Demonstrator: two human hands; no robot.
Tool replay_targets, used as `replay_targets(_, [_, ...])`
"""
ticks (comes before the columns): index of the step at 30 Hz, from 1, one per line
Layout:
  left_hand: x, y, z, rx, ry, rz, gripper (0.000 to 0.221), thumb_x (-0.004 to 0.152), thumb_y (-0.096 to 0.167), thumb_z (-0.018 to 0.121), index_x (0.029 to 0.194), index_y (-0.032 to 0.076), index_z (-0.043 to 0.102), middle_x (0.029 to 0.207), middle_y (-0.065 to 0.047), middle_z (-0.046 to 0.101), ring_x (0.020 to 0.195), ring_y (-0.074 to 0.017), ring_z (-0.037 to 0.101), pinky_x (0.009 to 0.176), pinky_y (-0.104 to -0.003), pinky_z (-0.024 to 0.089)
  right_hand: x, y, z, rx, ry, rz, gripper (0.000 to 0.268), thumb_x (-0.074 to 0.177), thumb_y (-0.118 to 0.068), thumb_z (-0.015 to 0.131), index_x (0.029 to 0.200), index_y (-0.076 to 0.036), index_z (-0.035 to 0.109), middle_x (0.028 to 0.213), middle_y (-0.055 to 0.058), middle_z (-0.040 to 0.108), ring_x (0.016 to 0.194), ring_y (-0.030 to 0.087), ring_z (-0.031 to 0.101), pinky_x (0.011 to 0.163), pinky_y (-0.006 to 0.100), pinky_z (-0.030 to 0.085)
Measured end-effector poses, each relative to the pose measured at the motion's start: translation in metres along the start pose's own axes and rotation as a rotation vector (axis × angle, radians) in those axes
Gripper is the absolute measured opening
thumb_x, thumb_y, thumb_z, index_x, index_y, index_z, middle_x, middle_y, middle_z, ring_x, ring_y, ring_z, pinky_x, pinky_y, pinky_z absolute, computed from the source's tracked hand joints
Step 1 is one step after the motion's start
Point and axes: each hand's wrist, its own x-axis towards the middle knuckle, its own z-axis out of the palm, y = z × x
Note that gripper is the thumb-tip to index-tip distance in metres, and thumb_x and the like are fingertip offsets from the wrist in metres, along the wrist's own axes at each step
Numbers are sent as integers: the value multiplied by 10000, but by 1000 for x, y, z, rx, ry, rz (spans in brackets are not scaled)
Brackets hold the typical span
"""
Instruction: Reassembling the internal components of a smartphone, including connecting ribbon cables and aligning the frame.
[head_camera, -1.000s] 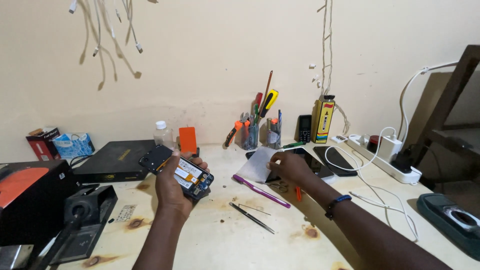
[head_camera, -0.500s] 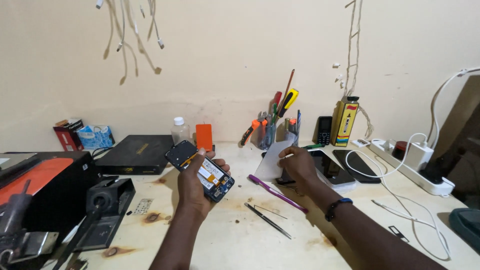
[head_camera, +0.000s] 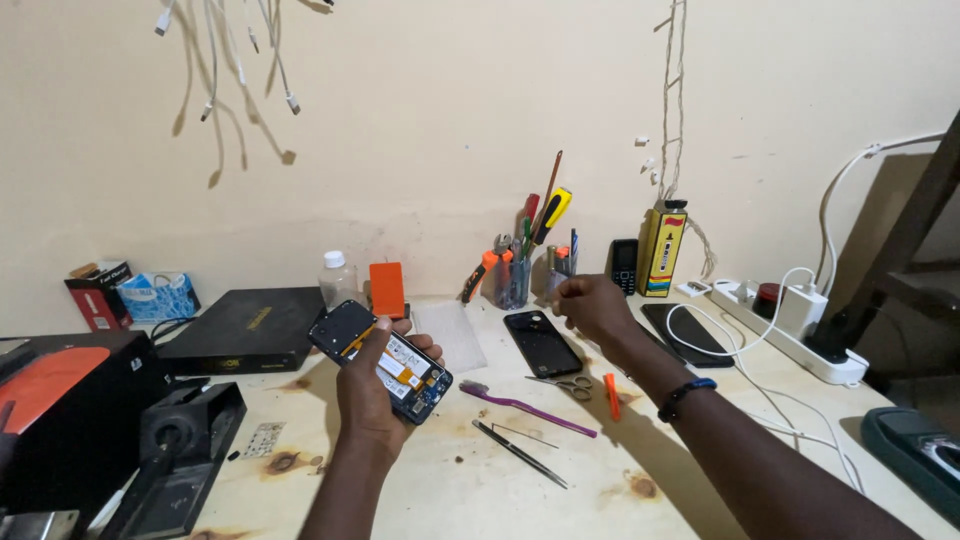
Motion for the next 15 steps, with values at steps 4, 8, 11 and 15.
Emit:
replay_targets(4, [-14, 3, 10, 47, 7, 13, 373, 986, 301, 687, 1179, -17, 663, 909, -236, 684, 839, -363, 681, 800, -466, 571, 7, 41, 6, -240, -111, -21, 230, 982, 29, 646, 1046, -53, 852, 1198, 134, 829, 1002, 256, 768, 889, 392, 657])
replay_targets(8, [-15, 1, 13, 71, 30, -16, 367, 1003, 282, 668, 1189, -35, 666, 920, -234, 683, 844, -359, 684, 825, -465, 578, 22, 105, 16, -689, -299, -394, 215, 891, -90, 718, 981, -224, 860, 1055, 6, 801, 954, 214, 727, 811, 393, 574])
replay_targets(11, [-15, -1, 9, 87, 45, -27, 364, 1001, 289, 673, 1176, -30, 672, 927, -238, 692, 843, -361, 690, 829, -470, 581, 1, 112, 17, -661, -308, -639, 154, 850, -97, 781, 909, -210, 869, 970, 34, 745, 861, 260, 686, 700, 415, 531])
replay_targets(15, [-16, -3, 13, 100, 22, -36, 342, 1015, 302, 668, 1161, -7, 671, 931, -225, 696, 849, -349, 693, 825, -465, 589, -8, 119, 11, -567, -311, -762, 184, 884, -35, 771, 976, -163, 866, 1021, 76, 735, 873, 284, 705, 708, 431, 557])
